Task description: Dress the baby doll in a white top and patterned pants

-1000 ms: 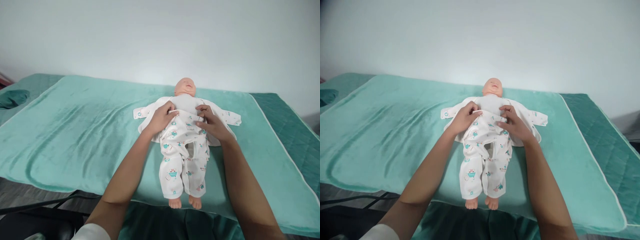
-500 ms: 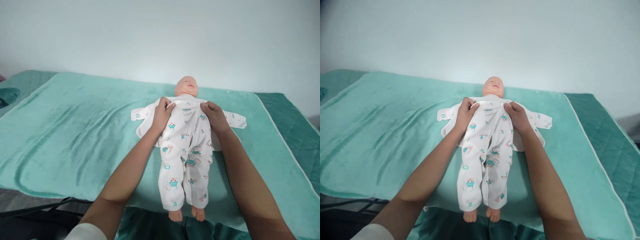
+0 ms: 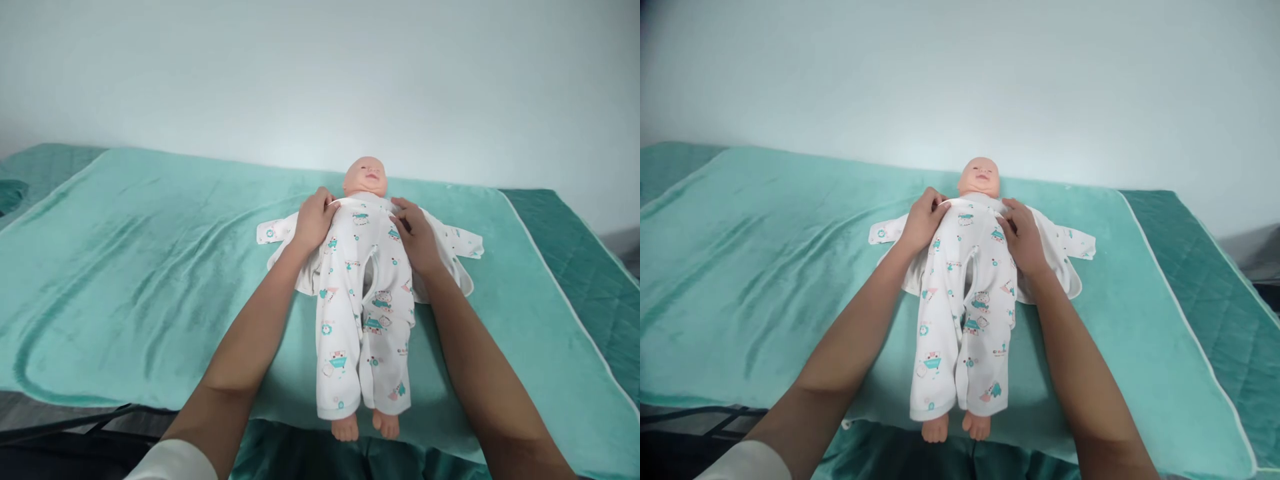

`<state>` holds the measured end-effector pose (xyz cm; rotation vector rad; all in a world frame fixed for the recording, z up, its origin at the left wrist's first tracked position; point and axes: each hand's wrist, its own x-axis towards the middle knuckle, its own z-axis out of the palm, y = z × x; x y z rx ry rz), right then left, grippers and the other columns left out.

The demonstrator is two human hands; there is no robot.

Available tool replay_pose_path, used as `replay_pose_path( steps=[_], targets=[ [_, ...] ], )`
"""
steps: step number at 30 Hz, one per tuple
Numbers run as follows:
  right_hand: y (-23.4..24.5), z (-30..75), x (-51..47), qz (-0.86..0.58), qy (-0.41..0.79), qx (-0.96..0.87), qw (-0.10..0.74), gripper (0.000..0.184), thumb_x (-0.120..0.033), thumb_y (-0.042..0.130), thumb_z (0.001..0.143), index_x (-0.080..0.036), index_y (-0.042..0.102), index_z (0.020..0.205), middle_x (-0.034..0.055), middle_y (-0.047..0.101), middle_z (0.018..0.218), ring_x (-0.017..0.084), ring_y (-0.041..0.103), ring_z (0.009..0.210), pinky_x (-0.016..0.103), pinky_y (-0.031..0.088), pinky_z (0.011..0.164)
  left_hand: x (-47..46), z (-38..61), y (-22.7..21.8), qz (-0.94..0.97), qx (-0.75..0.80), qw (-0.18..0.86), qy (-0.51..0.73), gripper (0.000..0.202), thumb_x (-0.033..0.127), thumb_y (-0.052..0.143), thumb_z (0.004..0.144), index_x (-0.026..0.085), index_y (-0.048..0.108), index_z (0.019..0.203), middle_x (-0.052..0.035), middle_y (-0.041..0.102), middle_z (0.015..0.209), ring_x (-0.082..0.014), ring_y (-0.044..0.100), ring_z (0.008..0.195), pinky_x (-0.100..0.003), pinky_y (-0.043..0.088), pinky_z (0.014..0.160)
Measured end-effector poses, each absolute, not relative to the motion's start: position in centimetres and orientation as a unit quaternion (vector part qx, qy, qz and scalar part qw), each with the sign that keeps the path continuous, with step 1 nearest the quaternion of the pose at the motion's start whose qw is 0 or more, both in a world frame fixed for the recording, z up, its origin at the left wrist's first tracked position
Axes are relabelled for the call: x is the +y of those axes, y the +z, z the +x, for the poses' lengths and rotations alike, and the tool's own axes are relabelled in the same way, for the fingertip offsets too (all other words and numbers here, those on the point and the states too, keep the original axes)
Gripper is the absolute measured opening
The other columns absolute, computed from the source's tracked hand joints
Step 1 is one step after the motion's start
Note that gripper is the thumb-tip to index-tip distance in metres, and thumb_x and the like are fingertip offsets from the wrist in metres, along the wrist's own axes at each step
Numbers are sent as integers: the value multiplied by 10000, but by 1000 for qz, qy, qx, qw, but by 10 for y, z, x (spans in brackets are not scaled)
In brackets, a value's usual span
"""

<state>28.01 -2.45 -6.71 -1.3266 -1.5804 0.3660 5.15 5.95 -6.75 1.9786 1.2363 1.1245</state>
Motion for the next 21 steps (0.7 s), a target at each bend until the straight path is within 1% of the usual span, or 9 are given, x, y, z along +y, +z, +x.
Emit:
replay_pose_path(
  steps=[2,6,9,11,12,15,16,18,21],
  targets=[
    [-66,282,-20,-566,173,-649,477,254,-464,564,936,-261,559,783,51,653,1319,259,593,1166,455,424,1025,61,50,-70,720,463,290,428,180,237,549,920,236,418,796,-31,690,937,-201,594,870,-337,419,791],
    [-63,284,-12,-609,178,-625,455,193,-385,565,916,-260,592,771,30,723,1188,257,637,1031,445,444,945,60,53,-74,705,477,277,446,179,224,552,920,238,423,796,-31,709,953,-200,609,895,-337,420,807],
    [-63,284,-9,-626,167,-605,463,164,-357,578,893,-257,597,765,32,731,1115,247,632,978,432,444,925,56,56,-75,708,490,255,440,187,229,564,921,233,446,776,-39,732,1011,-210,606,919,-354,414,844],
    [-64,282,-9,-614,178,-597,485,135,-351,603,872,-254,595,779,35,723,1104,241,628,996,418,447,932,52,56,-74,721,503,231,417,141,247,539,941,229,508,805,-48,735,1082,-229,600,973,-384,404,898],
    [-65,282,-10,-604,189,-593,498,110,-341,609,864,-253,598,799,35,718,1113,237,627,1015,411,448,939,50,56,-72,730,510,219,399,124,260,506,961,229,551,850,-51,729,1120,-240,595,1019,-401,395,929],
    [-65,279,-15,-582,214,-589,519,47,-296,600,861,-251,612,870,38,697,1162,225,621,1070,396,441,968,45,55,-66,754,528,193,341,248,293,384,1016,239,627,1024,-51,697,1218,-251,565,1154,-425,372,1002],
    [-65,279,-16,-578,218,-591,520,45,-288,596,865,-251,615,881,40,690,1177,221,618,1083,392,437,977,44,54,-65,758,532,190,326,281,298,360,1025,242,634,1050,-47,687,1242,-246,556,1182,-422,369,1015],
    [-64,279,-18,-570,225,-599,516,52,-295,591,878,-249,616,874,46,673,1209,218,607,1112,387,430,990,42,53,-63,764,537,187,306,308,305,343,1032,245,645,1042,-38,669,1284,-234,542,1218,-412,368,1031],
    [-64,284,-19,-556,248,-619,496,128,-358,584,907,-247,608,848,50,633,1274,219,591,1154,386,428,1002,40,51,-63,774,530,177,298,330,326,332,1039,243,651,1036,-31,645,1338,-224,522,1258,-404,368,1052]
  ],
)
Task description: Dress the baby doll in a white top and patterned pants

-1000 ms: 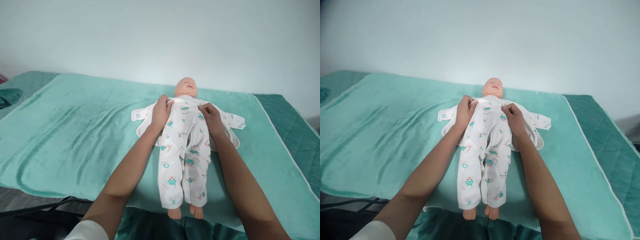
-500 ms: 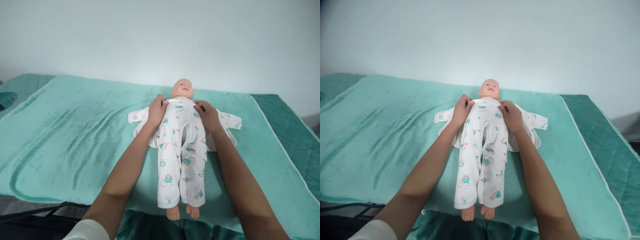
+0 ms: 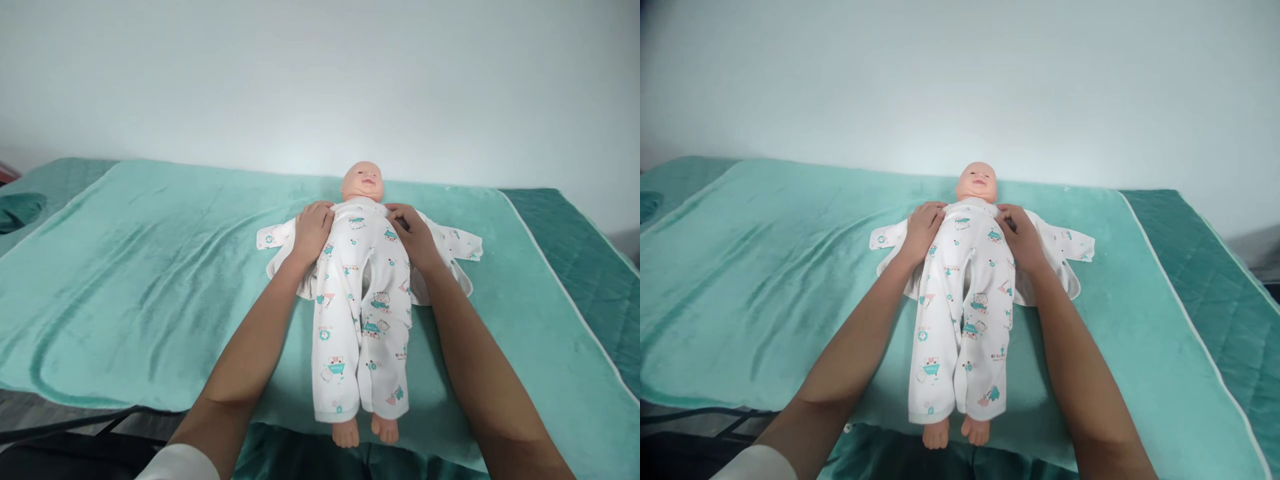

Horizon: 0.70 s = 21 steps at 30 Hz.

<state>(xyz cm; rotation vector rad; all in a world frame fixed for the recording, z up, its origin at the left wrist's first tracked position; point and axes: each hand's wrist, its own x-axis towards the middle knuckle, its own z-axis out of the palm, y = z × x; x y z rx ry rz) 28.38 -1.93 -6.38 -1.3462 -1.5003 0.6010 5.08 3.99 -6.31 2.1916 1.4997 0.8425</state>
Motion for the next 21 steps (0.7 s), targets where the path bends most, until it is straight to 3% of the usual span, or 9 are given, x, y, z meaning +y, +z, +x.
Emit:
replay_pose_path(
  steps=[10,21],
  targets=[
    [-58,302,-22,-527,300,-672,426,297,-514,617,906,-234,575,814,62,545,1434,253,522,1291,430,385,1084,30,42,-66,797,503,143,301,350,359,337,1048,227,661,1059,-33,600,1420,-229,478,1323,-406,364,1082],
    [-61,300,-26,-555,273,-629,470,185,-385,685,853,-229,608,791,53,614,1343,238,596,1187,415,438,1020,27,40,-67,794,485,142,339,245,316,419,1020,198,616,933,-93,628,1338,-237,513,1282,-429,389,1107]
  ],
)
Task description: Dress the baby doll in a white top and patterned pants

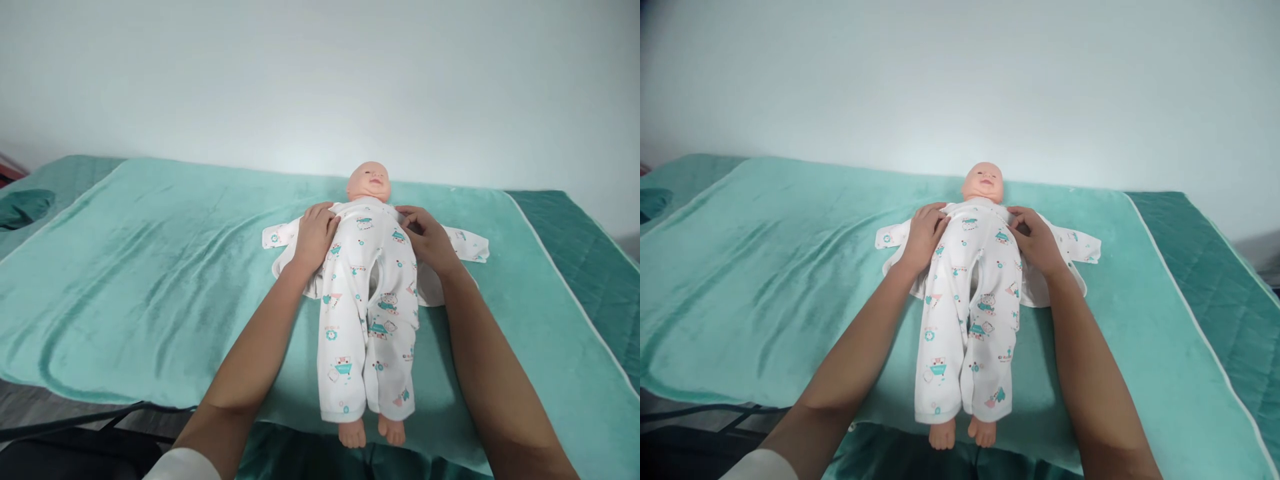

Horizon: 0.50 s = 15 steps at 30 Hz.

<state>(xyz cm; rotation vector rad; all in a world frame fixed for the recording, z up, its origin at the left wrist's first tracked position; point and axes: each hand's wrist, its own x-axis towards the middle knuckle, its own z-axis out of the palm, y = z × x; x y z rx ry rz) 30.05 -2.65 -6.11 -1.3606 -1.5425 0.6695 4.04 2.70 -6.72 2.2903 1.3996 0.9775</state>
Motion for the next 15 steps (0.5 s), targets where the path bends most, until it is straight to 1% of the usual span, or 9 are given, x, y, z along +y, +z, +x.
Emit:
replay_pose_path(
  steps=[4,7,11,15],
  targets=[
    [-64,301,-26,-545,242,-644,479,184,-363,681,858,-227,619,751,65,643,1298,247,597,1209,432,432,1039,24,38,-70,787,475,135,371,156,246,467,993,207,617,1007,-98,638,1273,-231,527,1256,-435,413,1099],
    [-64,302,-26,-541,229,-658,472,196,-372,668,871,-231,627,741,65,638,1306,249,586,1234,436,427,1057,23,36,-73,783,468,134,387,170,206,498,975,223,646,1057,-88,639,1264,-229,535,1236,-441,428,1092],
    [-62,304,-27,-540,248,-663,456,193,-402,666,877,-241,632,776,51,608,1357,246,556,1271,436,423,1068,22,33,-76,783,466,109,397,192,205,530,966,219,706,1040,-85,661,1223,-236,540,1189,-435,451,1063],
    [-61,302,-29,-539,243,-650,478,182,-410,710,842,-244,640,814,62,607,1322,248,549,1269,440,409,1088,16,31,-74,790,467,77,390,228,188,514,967,228,733,1016,-67,699,1072,-238,545,1092,-409,485,976]
  ],
)
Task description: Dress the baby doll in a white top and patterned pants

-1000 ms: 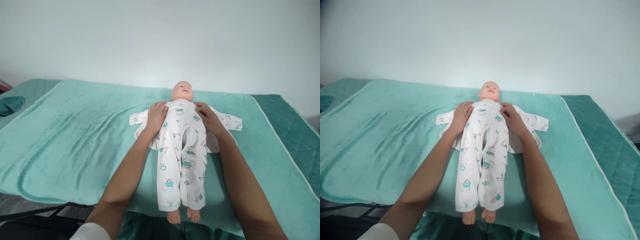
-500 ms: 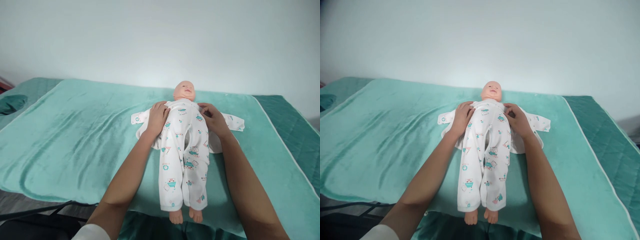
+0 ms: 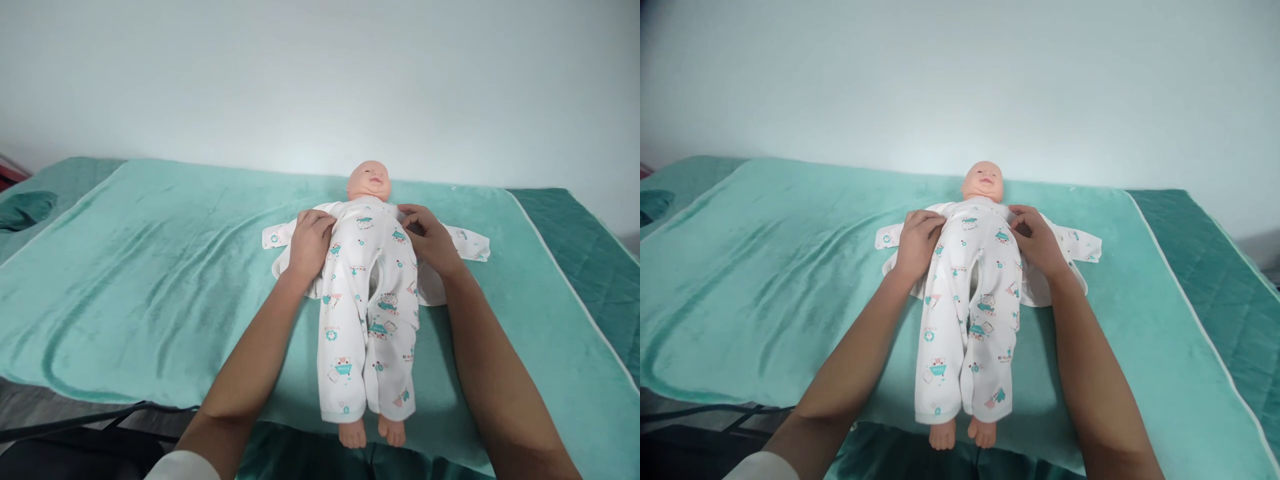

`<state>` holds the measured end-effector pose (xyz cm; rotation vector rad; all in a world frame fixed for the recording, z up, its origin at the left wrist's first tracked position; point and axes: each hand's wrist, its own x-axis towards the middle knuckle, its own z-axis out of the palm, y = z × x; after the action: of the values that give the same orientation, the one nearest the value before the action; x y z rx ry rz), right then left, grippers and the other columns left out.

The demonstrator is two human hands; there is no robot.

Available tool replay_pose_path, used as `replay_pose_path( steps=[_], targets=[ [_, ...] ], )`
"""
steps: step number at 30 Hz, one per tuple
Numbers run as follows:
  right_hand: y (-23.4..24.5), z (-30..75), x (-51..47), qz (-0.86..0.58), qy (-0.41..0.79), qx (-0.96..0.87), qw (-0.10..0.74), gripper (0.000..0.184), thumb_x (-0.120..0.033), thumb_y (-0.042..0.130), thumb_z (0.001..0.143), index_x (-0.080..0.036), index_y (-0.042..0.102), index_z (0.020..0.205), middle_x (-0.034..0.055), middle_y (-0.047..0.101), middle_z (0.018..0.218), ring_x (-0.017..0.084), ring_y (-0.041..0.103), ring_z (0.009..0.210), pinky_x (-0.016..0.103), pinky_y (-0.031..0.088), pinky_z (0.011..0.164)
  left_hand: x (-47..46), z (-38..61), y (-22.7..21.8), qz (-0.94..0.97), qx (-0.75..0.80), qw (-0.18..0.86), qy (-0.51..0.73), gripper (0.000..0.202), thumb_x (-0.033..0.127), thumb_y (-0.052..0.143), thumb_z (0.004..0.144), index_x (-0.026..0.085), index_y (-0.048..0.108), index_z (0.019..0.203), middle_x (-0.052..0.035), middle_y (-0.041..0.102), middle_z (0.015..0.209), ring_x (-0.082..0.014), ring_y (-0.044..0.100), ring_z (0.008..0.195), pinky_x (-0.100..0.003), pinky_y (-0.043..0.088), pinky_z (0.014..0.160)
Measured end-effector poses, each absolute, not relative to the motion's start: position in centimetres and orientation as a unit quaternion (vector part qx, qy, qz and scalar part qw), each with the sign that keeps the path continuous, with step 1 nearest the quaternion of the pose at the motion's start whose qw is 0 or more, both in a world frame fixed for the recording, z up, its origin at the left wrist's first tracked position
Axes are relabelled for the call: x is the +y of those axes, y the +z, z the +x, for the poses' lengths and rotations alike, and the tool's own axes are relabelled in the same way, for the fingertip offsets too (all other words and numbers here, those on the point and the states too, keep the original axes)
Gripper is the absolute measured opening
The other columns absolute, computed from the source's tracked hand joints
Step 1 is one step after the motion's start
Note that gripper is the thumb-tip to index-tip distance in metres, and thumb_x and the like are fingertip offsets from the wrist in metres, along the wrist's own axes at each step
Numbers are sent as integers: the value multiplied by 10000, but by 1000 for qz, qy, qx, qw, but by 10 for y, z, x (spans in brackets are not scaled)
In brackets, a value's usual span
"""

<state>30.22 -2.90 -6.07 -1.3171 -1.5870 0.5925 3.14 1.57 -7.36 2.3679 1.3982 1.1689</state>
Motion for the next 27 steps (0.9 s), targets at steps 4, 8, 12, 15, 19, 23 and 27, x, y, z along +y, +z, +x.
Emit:
replay_pose_path(
  steps=[4,8,12,15,19,23,27],
  targets=[
    [-60,298,-29,-536,245,-638,495,199,-419,738,819,-243,645,809,63,596,1273,241,556,1237,418,429,1062,5,32,-64,791,503,87,339,277,172,459,968,206,732,1002,-82,703,977,-242,573,987,-399,489,905],
    [-58,297,-30,-538,271,-632,488,230,-446,746,803,-243,636,801,42,611,1117,202,593,1016,362,493,895,0,33,-57,773,523,178,313,273,168,430,955,197,692,1024,-76,726,1035,-219,642,966,-364,500,893],
    [-57,299,-33,-547,356,-593,471,274,-479,748,792,-238,618,808,-5,599,802,148,527,712,303,472,667,2,33,-58,747,532,247,313,251,182,432,943,187,638,1088,-76,737,1078,-219,662,1016,-363,507,918],
    [-58,301,-35,-552,398,-548,486,296,-477,788,748,-234,622,774,-16,592,732,128,480,623,279,421,573,4,32,-59,753,533,253,291,245,220,416,955,182,634,1059,-90,736,1066,-233,657,983,-378,504,896],
    [-60,302,-39,-554,434,-490,514,299,-482,808,727,-237,639,760,-25,570,680,116,445,567,267,353,511,5,29,-58,747,540,278,272,232,250,418,955,197,634,1017,-81,736,1008,-231,648,900,-367,501,833],
    [-64,305,-41,-534,465,-457,538,293,-473,815,724,-229,653,737,-37,508,623,103,405,541,258,307,492,6,27,-58,734,534,316,274,195,246,429,940,210,618,975,-62,732,970,-222,654,885,-353,494,809],
    [-65,309,-41,-560,453,-479,502,311,-501,793,748,-221,657,728,-44,476,591,90,335,505,256,248,464,6,26,-57,725,535,337,274,168,269,446,927,216,605,940,-54,729,953,-222,661,884,-348,487,779]
  ],
)
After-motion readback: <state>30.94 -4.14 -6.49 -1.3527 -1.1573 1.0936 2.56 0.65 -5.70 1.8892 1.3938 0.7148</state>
